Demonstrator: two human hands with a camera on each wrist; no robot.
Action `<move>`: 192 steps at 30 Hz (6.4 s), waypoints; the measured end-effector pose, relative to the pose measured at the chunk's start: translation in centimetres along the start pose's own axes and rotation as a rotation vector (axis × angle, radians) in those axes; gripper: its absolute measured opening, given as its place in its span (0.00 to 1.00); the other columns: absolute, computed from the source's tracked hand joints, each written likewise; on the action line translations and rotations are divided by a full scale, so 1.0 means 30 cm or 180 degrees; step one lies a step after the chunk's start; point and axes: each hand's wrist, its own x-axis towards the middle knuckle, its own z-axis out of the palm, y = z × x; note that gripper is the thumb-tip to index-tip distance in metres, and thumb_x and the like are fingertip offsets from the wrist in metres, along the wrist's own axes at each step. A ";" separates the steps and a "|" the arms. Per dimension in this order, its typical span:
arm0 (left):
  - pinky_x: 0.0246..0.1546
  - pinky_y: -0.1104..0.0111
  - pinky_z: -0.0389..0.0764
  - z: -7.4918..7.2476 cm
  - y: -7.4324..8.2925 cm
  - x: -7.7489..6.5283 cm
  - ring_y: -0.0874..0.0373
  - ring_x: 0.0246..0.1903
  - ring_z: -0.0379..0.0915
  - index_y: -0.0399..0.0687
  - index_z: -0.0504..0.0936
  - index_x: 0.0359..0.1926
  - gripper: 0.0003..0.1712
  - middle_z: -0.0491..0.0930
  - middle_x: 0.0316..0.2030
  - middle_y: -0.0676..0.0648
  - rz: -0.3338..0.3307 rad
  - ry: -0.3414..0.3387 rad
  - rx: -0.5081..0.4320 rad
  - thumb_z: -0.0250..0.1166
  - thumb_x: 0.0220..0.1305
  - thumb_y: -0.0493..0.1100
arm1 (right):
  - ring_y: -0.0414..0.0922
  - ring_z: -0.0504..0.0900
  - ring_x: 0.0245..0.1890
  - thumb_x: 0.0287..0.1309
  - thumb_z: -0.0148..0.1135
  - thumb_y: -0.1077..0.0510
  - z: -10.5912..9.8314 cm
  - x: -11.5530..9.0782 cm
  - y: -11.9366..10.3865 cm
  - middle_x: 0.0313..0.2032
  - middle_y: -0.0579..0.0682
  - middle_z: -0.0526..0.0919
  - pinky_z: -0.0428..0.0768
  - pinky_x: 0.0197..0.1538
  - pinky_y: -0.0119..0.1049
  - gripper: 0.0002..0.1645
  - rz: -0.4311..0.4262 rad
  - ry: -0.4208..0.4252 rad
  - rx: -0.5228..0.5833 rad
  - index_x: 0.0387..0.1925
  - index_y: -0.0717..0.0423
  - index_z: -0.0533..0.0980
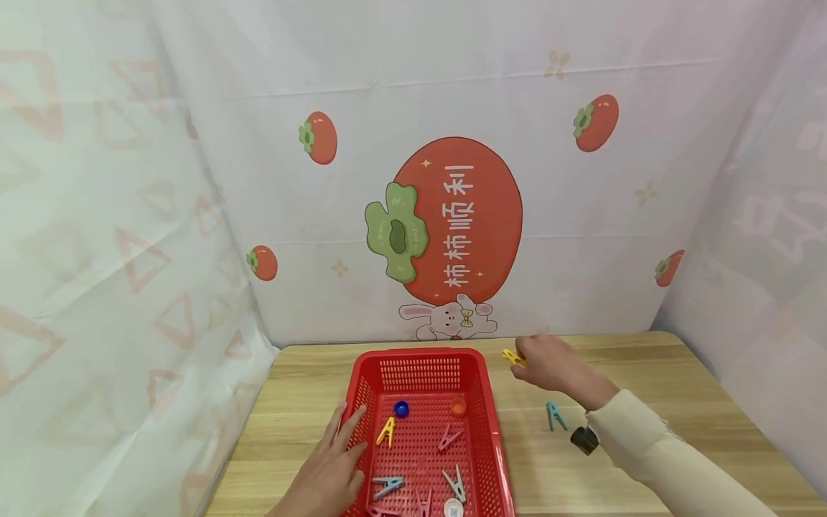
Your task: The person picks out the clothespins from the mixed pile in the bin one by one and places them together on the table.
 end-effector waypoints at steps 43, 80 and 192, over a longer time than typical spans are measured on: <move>0.81 0.38 0.63 0.003 0.005 0.019 0.33 0.86 0.39 0.30 0.89 0.55 0.20 0.58 0.84 0.38 0.0048 0.0171 -0.0027 0.70 0.66 0.39 | 0.44 0.72 0.25 0.62 0.71 0.56 0.117 -0.123 0.241 0.26 0.48 0.77 0.70 0.30 0.36 0.12 0.0390 -0.0215 0.0329 0.31 0.60 0.78; 0.85 0.41 0.55 0.063 -0.056 0.028 0.36 0.87 0.32 0.27 0.88 0.55 0.21 0.52 0.86 0.41 0.0299 0.0299 -0.0215 0.67 0.68 0.40 | 0.40 0.66 0.20 0.59 0.73 0.53 0.267 -0.193 0.354 0.19 0.45 0.69 0.63 0.25 0.32 0.22 0.0907 -0.0342 0.0434 0.19 0.52 0.69; 0.81 0.36 0.61 -0.008 -0.005 0.015 0.33 0.86 0.38 0.30 0.89 0.56 0.21 0.57 0.84 0.39 -0.0052 0.0022 -0.0102 0.69 0.67 0.40 | 0.42 0.76 0.26 0.62 0.80 0.48 0.122 0.126 -0.459 0.30 0.49 0.84 0.91 0.34 0.37 0.18 -0.0347 -0.0296 -0.0524 0.45 0.55 0.85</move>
